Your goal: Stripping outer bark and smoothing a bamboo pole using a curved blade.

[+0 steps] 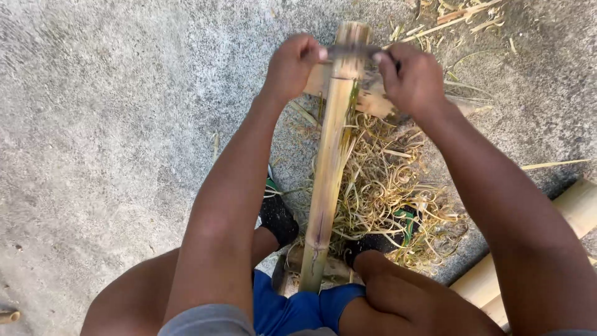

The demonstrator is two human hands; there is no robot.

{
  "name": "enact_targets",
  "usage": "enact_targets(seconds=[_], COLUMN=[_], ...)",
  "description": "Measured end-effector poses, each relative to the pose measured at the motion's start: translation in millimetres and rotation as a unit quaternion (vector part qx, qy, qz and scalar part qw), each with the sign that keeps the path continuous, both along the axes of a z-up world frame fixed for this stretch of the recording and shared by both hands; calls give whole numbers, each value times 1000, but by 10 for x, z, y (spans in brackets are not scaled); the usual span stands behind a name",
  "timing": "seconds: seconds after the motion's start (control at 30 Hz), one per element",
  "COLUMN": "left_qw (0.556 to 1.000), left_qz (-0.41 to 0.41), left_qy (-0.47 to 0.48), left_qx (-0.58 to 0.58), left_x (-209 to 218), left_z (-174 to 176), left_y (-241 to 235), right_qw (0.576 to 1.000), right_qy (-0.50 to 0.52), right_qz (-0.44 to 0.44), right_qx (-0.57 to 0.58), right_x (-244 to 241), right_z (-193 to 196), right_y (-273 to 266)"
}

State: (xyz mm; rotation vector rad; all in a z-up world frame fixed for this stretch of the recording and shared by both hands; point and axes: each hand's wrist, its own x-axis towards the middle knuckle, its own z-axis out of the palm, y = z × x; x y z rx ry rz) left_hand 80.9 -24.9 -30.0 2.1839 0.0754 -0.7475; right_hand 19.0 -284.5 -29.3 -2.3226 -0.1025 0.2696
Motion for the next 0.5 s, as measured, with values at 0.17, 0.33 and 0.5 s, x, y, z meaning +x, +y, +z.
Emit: enact_targets(seconds=[0.17,0.33,0.5], left_qw=[967,977,982], left_qz=[-34,-9,-4], left_qy=[-253,-196,-185], left_qx=[9,-85,-43], left_x=[510,601,548], left_z=[-550,-663,-458], left_y=[-72,-21,-78], right_qw=[993,984,984], right_qy=[-107,-162,-167], right_qz=[-19,-32,-35], right_qx=[-48,-62,-43], right_x=[393,399,366], right_z=[-114,-143,-222], right_y=[-54,-17,-9])
